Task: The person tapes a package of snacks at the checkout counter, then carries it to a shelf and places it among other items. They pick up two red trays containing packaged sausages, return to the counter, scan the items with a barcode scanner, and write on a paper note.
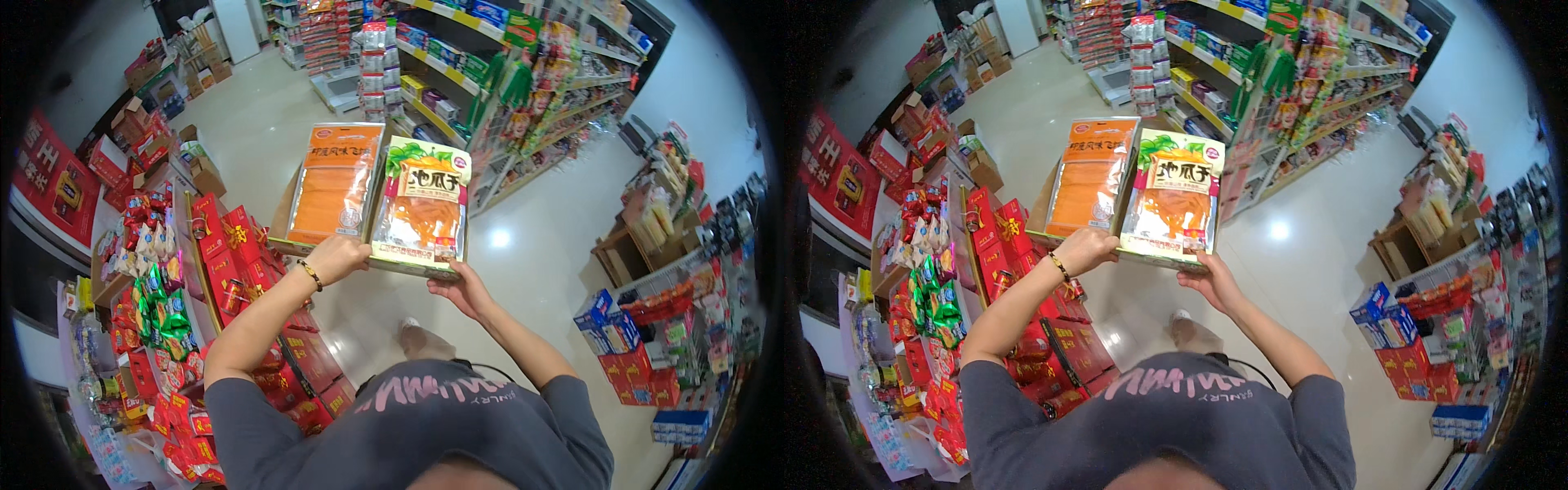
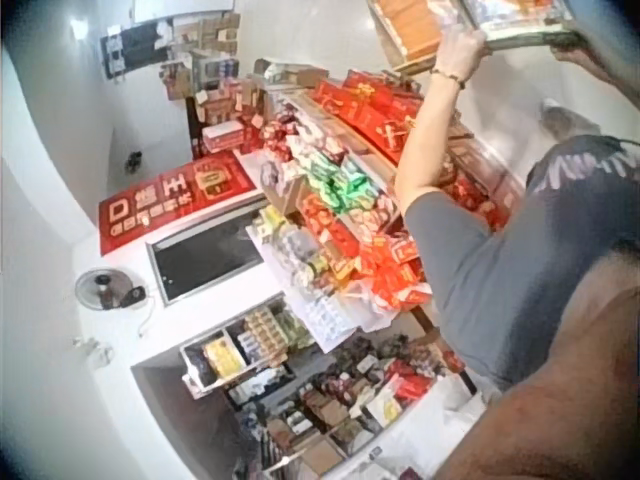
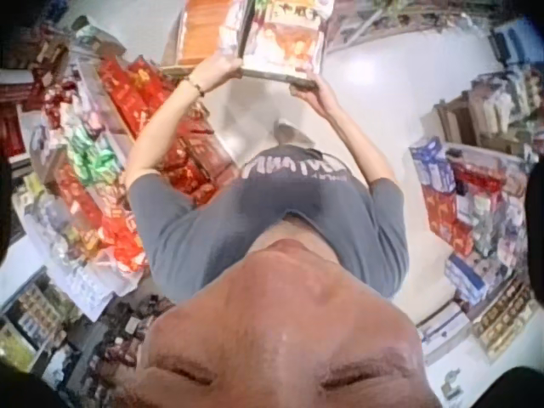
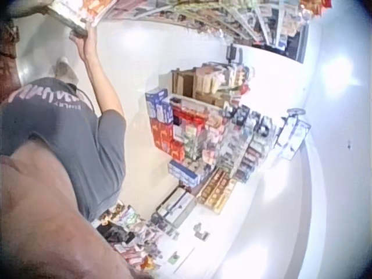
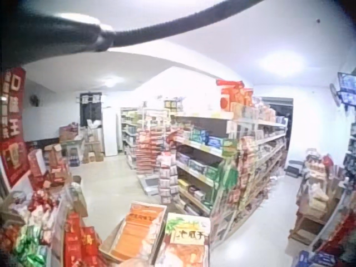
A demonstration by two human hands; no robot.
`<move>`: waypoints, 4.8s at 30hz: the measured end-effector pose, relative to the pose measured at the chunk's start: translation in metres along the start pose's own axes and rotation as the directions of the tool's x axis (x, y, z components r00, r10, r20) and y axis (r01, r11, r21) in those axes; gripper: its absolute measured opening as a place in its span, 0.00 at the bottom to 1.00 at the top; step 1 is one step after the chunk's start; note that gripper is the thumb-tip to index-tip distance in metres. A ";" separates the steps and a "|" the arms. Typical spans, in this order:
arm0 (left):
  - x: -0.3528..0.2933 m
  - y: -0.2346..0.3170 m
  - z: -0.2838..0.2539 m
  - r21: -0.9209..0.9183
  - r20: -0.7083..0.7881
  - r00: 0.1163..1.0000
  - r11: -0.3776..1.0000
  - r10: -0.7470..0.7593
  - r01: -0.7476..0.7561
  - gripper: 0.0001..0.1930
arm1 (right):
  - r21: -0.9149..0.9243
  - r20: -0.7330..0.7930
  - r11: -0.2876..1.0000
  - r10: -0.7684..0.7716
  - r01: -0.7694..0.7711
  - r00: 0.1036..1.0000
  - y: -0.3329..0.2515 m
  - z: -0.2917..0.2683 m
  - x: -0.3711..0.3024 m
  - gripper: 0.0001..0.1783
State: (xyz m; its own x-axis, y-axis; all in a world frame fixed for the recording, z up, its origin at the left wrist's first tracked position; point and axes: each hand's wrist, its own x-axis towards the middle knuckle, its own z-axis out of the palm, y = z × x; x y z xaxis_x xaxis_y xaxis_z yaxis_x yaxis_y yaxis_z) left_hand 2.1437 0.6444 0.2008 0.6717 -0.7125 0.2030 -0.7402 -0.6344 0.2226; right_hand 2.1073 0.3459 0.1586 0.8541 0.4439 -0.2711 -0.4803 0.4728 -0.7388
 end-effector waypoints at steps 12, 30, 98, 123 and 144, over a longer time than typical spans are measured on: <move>-0.006 -0.220 -0.047 0.112 -0.079 0.916 0.910 -0.393 0.399 0.12 | -0.054 0.230 0.965 0.262 -0.257 0.937 -0.027 0.053 0.331 0.22; 0.151 -0.717 -0.147 0.075 0.059 0.965 0.965 -0.255 0.250 0.13 | 0.064 0.082 0.991 0.116 -0.121 0.990 -0.124 0.148 0.787 0.22; 1.458 -1.230 0.296 -0.360 0.413 0.203 0.364 0.888 -0.859 0.10 | 0.352 -0.900 0.527 0.417 0.773 0.126 -0.641 -0.525 1.446 0.14; 1.904 -1.111 0.541 -0.387 0.455 -0.134 0.059 0.880 -0.920 0.06 | 0.235 -0.836 0.423 0.547 0.875 -0.040 -0.858 -0.936 1.494 0.13; 2.028 -0.922 0.779 -0.505 0.126 -0.413 -0.300 0.902 -0.809 0.03 | -0.258 -0.638 0.356 0.635 0.898 -0.435 -0.816 -1.147 1.445 0.18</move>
State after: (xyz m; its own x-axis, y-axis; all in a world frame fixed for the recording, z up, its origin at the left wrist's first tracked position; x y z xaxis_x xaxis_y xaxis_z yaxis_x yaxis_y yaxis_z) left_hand 4.1653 -0.4493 -0.3357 -0.9490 -0.3153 -0.0034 -0.3061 0.9185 0.2501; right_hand 3.9620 -0.2714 -0.3381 -0.5493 -0.3789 -0.7448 0.6474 0.3706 -0.6660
